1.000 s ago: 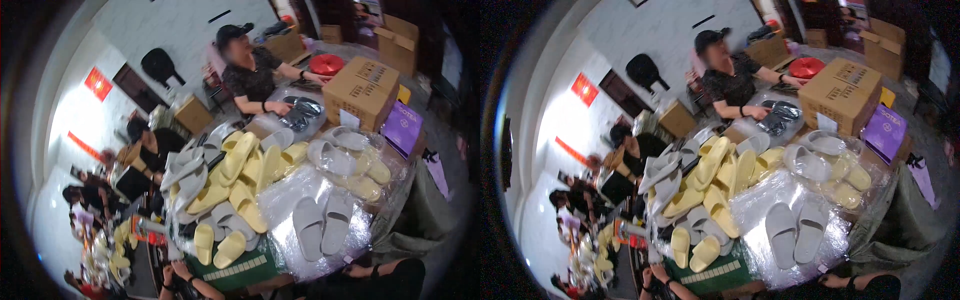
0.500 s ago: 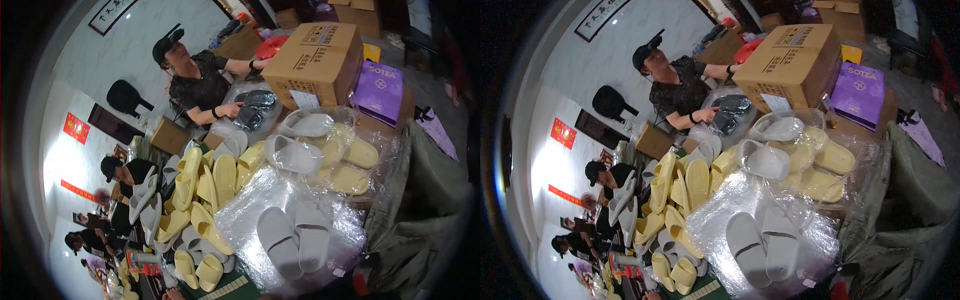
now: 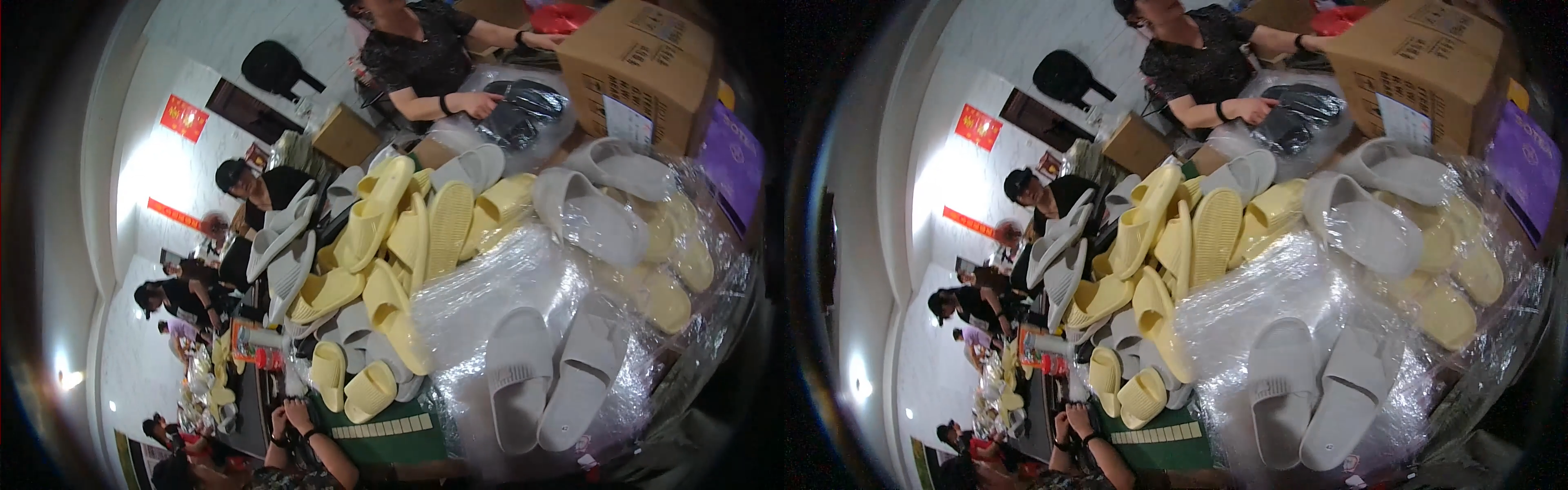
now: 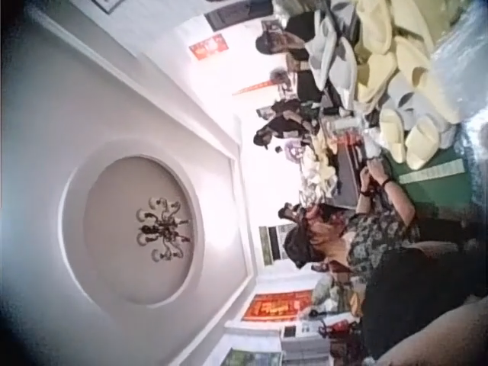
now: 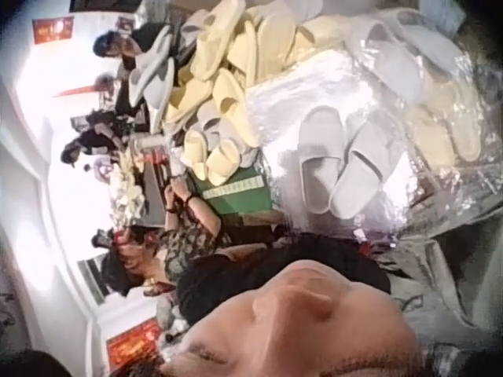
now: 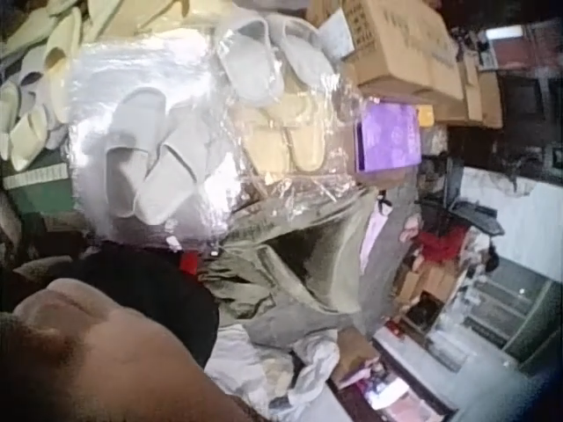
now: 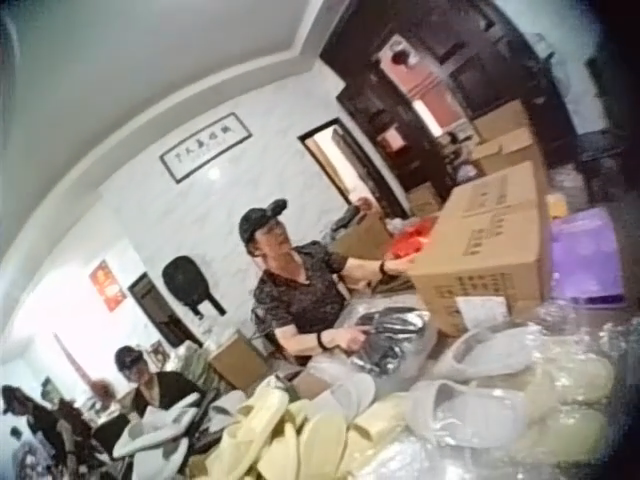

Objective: The recorder is assembling foam sandals/slides by pairing them and putting them into plastic bags for packaging.

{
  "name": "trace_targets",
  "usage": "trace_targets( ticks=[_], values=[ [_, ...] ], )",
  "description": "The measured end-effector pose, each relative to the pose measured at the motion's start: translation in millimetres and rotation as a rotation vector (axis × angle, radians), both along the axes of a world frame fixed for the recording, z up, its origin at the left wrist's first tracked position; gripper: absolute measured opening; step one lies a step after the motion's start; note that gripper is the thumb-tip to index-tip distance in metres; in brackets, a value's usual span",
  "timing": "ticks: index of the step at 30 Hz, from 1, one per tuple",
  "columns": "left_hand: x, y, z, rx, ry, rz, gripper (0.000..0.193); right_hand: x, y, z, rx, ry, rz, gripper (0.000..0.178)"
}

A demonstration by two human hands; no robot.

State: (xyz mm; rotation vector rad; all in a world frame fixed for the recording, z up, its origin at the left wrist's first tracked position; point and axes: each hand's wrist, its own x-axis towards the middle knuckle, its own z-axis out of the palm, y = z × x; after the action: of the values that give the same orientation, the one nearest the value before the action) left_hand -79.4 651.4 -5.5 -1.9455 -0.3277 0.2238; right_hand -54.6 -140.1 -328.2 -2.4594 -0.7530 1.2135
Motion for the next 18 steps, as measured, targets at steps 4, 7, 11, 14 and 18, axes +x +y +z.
trace_targets(
  ticks=[4, 7, 11, 14, 18],
  values=[
    [39, 44, 17, 0.219, -0.091, 0.025, 0.017, 47, -4, 22, -0.029, -0.111, 0.168, 0.033],
    [41, 56, -3, 0.371, -0.130, 0.021, 0.017, 78, -7, 33, -0.064, -0.177, 0.268, 0.033],
    [5, 34, -2, 0.593, -0.156, -0.025, 0.017, 100, -11, 42, -0.090, -0.243, 0.363, 0.033],
    [41, -21, -6, 0.069, -0.033, 0.027, 0.020, 116, -14, 48, -0.138, -0.291, 0.406, 0.033],
    [64, -82, 26, -0.559, -0.652, -0.214, 0.019, 141, 1, 56, -0.129, -0.381, 0.462, 0.033]
  ],
)
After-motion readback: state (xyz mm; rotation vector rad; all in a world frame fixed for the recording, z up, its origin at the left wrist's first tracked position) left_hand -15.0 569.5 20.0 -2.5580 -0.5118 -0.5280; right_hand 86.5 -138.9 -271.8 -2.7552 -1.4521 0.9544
